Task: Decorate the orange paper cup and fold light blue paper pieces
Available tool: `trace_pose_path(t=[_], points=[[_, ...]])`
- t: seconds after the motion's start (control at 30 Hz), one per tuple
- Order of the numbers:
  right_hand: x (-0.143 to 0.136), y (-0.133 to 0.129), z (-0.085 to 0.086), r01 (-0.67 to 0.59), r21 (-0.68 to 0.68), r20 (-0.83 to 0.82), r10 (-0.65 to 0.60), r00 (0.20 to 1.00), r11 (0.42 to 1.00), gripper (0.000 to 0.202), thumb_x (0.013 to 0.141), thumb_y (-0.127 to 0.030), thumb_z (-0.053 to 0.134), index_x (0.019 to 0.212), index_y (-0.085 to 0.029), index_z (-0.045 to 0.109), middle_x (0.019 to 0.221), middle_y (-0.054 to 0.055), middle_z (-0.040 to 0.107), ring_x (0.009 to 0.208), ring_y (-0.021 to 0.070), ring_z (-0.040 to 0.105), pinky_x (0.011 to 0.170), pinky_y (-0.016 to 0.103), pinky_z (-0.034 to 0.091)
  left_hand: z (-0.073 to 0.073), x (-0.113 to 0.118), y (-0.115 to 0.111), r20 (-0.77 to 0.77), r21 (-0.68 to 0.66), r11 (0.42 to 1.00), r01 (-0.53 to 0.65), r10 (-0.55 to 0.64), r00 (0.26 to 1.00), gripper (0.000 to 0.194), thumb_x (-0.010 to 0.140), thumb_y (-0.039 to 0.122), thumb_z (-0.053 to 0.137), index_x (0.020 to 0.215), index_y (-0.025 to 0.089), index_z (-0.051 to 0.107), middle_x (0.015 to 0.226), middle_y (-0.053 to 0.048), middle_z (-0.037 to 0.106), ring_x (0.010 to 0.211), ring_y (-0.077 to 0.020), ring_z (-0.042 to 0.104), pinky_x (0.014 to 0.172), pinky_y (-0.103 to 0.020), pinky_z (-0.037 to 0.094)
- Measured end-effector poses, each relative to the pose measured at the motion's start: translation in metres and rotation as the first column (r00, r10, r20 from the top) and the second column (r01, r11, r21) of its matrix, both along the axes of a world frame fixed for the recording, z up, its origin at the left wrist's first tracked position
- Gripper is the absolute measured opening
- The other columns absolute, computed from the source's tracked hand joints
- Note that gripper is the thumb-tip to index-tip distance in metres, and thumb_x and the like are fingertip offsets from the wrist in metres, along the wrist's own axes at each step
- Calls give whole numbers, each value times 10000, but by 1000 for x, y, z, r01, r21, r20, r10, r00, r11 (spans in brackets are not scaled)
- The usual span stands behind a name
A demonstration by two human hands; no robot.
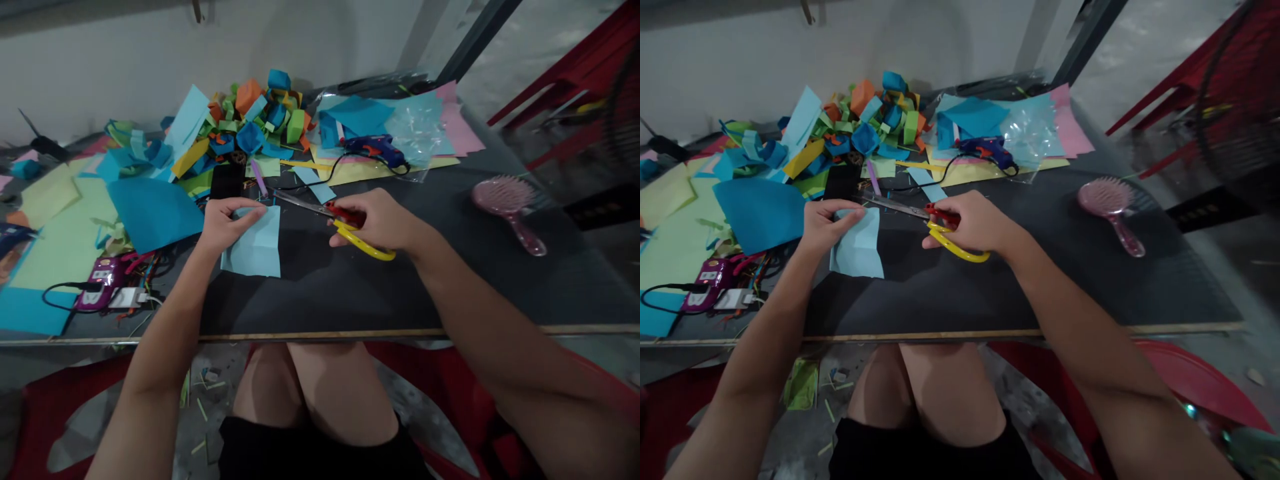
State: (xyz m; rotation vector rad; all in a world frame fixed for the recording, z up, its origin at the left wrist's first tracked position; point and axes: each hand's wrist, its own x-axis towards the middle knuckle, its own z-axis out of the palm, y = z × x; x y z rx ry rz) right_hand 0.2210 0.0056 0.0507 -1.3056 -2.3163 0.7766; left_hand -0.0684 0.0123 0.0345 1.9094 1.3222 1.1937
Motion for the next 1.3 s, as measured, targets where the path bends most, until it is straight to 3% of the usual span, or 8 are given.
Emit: trace_pose_path(t=[0.13, 0.27, 0.57, 0.83, 1.3], points=[[1, 0, 1, 14, 107, 80, -23, 997, 994, 446, 611, -623, 765, 701, -215, 607, 531, -27, 472, 515, 118, 404, 535, 291, 296, 4, 0, -3, -9, 7, 999, 53, -53, 999, 222, 737, 394, 735, 786, 182, 782, 807, -65, 770, 760, -195, 720, 707, -281, 583], [1, -1, 0, 14, 131, 86, -26, 996, 991, 459, 601, -634, 766, 693, -213, 608, 535, -26, 479, 517, 116, 414, 548, 289, 302, 7, -1, -4, -21, -2, 995, 95, -95, 995, 226, 729, 402, 742, 768, 183, 784, 801, -61, 771, 754, -195, 723, 692, -273, 589], [0, 2, -9, -23, 93, 42, 20, 999, 995, 505, 567, -647, 777, 703, -185, 627, 508, -44, 424, 503, 100, 376, 525, 268, 275, 12, -5, -4, -15, 69, 987, 145, -144, 989, 290, 696, 475, 779, 732, 186, 785, 751, -65, 769, 692, -197, 730, 618, -246, 588], [-2, -2, -5, -43, 90, 44, 39, 998, 995, 466, 607, -631, 768, 673, -192, 626, 500, -33, 412, 490, 100, 356, 510, 286, 275, 10, -8, -2, -23, 101, 980, 173, -171, 985, 255, 705, 462, 783, 740, 209, 785, 748, -59, 768, 675, -185, 727, 594, -237, 581], [-2, -3, -5, -25, 36, 32, 24, 999, 999, 468, 586, -605, 792, 695, -176, 638, 492, -45, 435, 485, 85, 359, 505, 274, 282, 11, -7, -3, -48, 58, 987, 147, -144, 988, 236, 704, 434, 773, 738, 201, 782, 756, -55, 768, 706, -188, 727, 635, -248, 590]])
